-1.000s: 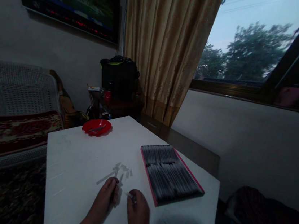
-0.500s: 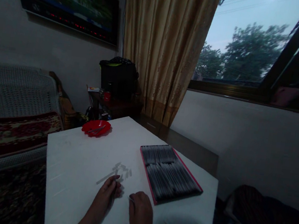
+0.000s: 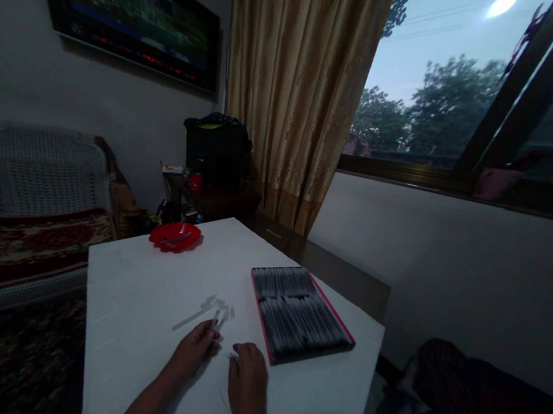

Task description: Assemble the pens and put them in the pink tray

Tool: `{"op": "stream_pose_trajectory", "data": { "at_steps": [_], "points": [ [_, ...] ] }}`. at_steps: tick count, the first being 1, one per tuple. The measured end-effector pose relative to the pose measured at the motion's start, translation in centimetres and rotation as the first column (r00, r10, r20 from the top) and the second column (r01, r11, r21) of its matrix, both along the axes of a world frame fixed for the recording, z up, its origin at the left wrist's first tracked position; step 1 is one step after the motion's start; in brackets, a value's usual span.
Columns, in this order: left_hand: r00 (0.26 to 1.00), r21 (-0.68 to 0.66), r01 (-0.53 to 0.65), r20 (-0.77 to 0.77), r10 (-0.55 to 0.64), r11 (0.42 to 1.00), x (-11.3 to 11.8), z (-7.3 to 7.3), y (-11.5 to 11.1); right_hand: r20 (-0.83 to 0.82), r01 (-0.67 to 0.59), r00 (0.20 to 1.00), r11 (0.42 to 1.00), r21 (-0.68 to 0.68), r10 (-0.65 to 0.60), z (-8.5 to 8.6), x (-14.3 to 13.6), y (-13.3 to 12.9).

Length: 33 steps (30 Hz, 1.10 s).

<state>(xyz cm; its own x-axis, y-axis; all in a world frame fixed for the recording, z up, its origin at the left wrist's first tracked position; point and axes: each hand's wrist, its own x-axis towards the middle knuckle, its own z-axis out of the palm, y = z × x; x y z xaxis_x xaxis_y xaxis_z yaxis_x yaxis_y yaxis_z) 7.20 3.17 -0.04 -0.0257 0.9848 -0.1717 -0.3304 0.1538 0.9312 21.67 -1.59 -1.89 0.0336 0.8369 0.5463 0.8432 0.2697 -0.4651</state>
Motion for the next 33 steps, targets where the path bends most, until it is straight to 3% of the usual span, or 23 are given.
{"op": "stream_pose_trajectory", "data": {
  "at_steps": [4,10,16,22,25,27,30,31,33],
  "points": [
    [0.999,-0.010,-0.001,-0.044,0.001,1.000,0.4,-0.2,0.1,0.006,0.017,1.000,1.000,-0.004,-0.017,0.1,0.2,-0.1],
    [0.996,-0.032,0.048,-0.078,-0.051,0.998,0.6,0.3,0.1,-0.245,0.074,0.968,0.993,0.094,-0.049,-0.5,0.7,0.3],
    [0.989,-0.034,0.063,-0.135,-0.067,0.997,1.8,0.1,0.1,-0.241,0.029,0.971,0.997,0.072,-0.011,-0.7,0.8,0.2],
    [0.931,0.091,-0.030,-0.359,0.061,0.995,3.8,-0.2,2.1,-0.284,0.077,0.957,0.995,0.056,-0.058,-0.8,1.0,0.6],
    [0.893,0.200,-0.007,-0.440,0.096,0.980,4.2,0.0,1.9,-0.328,0.067,0.944,0.996,0.058,-0.045,-0.9,1.1,0.4],
    [0.835,0.310,0.144,-0.547,0.053,0.940,4.1,-0.1,0.9,-0.358,0.041,0.934,0.996,0.074,-0.012,-1.1,1.3,0.0],
    [0.571,0.380,0.491,-0.820,0.040,0.784,3.5,-0.8,-0.6,-0.386,0.004,0.922,0.994,0.106,0.037,-1.1,2.4,-0.7],
    [0.493,0.369,0.543,-0.867,0.069,0.754,3.3,-1.0,-0.8,-0.375,-0.003,0.926,0.994,0.111,0.045,-1.0,3.0,-0.9],
    [0.418,0.366,0.560,-0.899,0.128,0.743,3.0,-1.3,-0.7,-0.320,-0.001,0.947,0.995,0.102,0.034,-0.4,4.9,-1.1]
  ]
}}
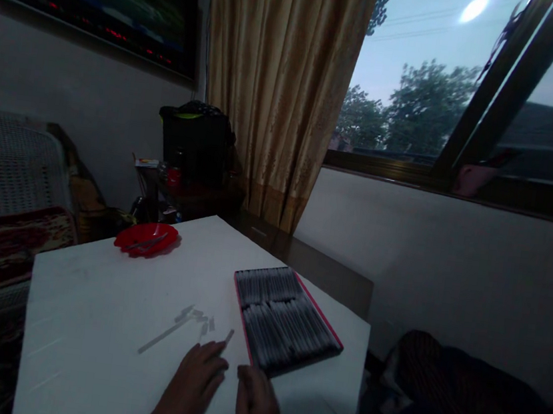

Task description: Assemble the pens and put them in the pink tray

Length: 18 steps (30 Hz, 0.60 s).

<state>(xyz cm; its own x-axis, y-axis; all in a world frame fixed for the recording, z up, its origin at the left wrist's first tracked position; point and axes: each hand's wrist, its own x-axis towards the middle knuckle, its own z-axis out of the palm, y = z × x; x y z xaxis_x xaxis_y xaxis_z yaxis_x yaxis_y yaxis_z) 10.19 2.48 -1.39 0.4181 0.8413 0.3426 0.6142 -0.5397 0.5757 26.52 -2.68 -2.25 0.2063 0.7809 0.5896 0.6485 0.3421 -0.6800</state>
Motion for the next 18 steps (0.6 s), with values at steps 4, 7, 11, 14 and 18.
{"op": "stream_pose_trajectory", "data": {
  "at_steps": [4,7,11,14,18],
  "points": [
    [0.993,0.060,-0.122,0.006,0.122,0.991,-0.6,-0.4,1.6,0.117,0.089,0.989,0.996,-0.027,-0.085,2.9,4.5,1.1],
    [0.972,0.073,-0.220,0.103,0.212,0.973,-1.1,-0.8,2.6,0.226,0.140,0.967,0.988,-0.066,-0.122,5.9,7.0,3.5],
    [0.954,0.080,-0.255,0.185,0.237,0.964,-1.2,-1.5,2.6,0.453,0.252,0.884,0.934,-0.252,-0.116,8.9,7.7,8.2],
    [0.952,0.069,-0.263,0.179,0.248,0.962,-1.2,-1.6,2.4,0.510,0.268,0.857,0.911,-0.313,-0.077,9.7,6.4,11.7],
    [0.935,0.007,-0.272,0.239,0.262,0.962,-1.2,-1.3,2.5,0.566,0.322,0.823,0.859,-0.398,-0.046,9.9,4.4,15.1]
  ]
}}
